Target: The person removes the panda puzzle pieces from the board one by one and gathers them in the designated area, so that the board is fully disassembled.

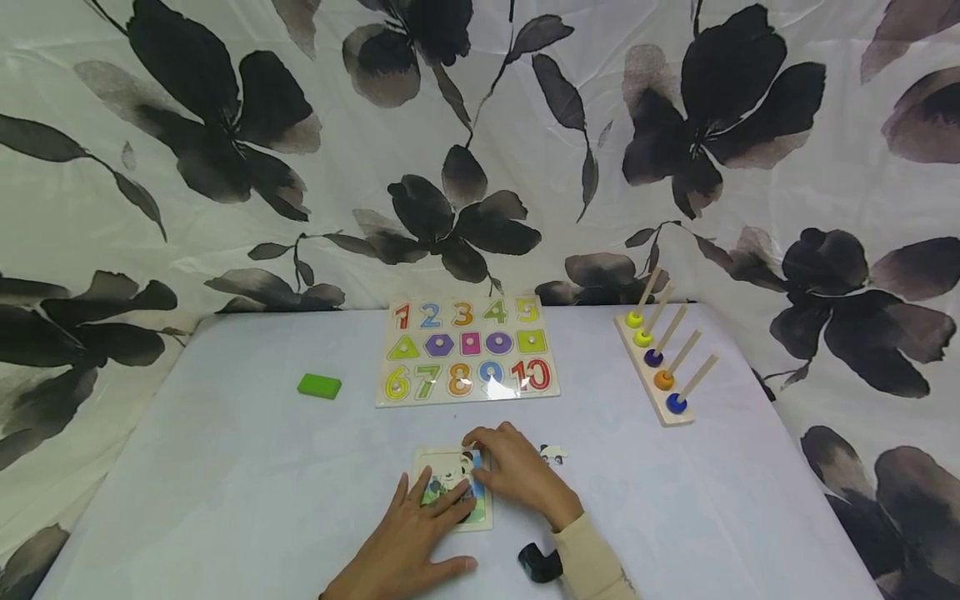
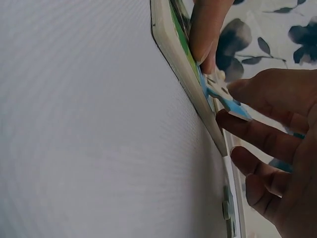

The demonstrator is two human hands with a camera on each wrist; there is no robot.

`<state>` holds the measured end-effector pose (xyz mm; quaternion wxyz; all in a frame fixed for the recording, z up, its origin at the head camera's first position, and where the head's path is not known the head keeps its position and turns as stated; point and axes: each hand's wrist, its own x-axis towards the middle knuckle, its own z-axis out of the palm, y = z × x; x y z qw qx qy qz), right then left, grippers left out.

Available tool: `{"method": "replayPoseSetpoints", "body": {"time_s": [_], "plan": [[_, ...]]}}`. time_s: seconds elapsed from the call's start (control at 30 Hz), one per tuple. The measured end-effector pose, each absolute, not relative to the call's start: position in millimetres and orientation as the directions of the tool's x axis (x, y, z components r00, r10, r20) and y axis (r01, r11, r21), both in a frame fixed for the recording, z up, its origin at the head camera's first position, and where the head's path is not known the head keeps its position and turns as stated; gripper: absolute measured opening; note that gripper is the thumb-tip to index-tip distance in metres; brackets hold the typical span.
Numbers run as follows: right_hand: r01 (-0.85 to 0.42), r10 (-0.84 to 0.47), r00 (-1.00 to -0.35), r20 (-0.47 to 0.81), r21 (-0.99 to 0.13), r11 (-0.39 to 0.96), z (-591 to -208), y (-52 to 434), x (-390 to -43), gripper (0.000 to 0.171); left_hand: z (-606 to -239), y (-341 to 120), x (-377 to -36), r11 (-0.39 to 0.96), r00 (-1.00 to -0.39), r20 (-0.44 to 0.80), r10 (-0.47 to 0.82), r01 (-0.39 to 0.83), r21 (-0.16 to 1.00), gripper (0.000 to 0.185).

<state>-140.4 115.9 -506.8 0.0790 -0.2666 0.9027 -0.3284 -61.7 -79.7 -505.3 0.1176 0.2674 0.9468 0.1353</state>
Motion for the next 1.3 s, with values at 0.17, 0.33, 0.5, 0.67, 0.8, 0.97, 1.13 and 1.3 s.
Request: {"method": "replayPoseSetpoints", "body": {"time_s": [0.17, 0.33, 0.5, 0.67, 0.8, 0.97, 1.13, 1.3], "plan": [[-0.426, -0.542, -0.84, 0.006, -0.625, 0.654, -506, 117, -140, 0.033, -505, -80, -62, 0.824, -0.829, -0.169, 0.534, 0.464, 0.326, 0.073], [-0.467, -0.562, -0.827, 0.027, -0.59, 0.659, -507, 118, -140, 0.032, -506, -80, -64, 0.823, -0.822, -0.189, 0.537, 0.461, 0.33, 0.072], [-0.484, -0.564, -0.825, 0.043, -0.568, 0.665, -508, 119, -140, 0.03, -507, -80, -62, 0.816, -0.818, -0.18, 0.547, 0.472, 0.334, 0.073], [-0.491, -0.541, -0.838, 0.075, -0.539, 0.685, -508, 120, -141, 0.03, -506, -81, -60, 0.816, -0.818, -0.169, 0.55, 0.483, 0.318, 0.073], [-0.476, -0.506, -0.855, 0.112, -0.558, 0.68, -505, 126, -144, 0.03, -505, -81, -62, 0.822, -0.821, -0.175, 0.543, 0.478, 0.31, 0.073], [-0.397, -0.43, -0.895, 0.115, -0.642, 0.655, -499, 144, -147, 0.03, -505, -80, -62, 0.825, -0.822, -0.194, 0.536, 0.46, 0.328, 0.074], [-0.274, -0.323, -0.944, 0.066, -0.701, 0.658, -494, 174, -149, 0.03, -505, -80, -61, 0.817, -0.824, -0.175, 0.539, 0.462, 0.345, 0.074], [-0.198, -0.257, -0.966, 0.023, -0.705, 0.681, -493, 211, -148, 0.028, -505, -81, -60, 0.804, -0.825, -0.131, 0.549, 0.479, 0.352, 0.074]]}}
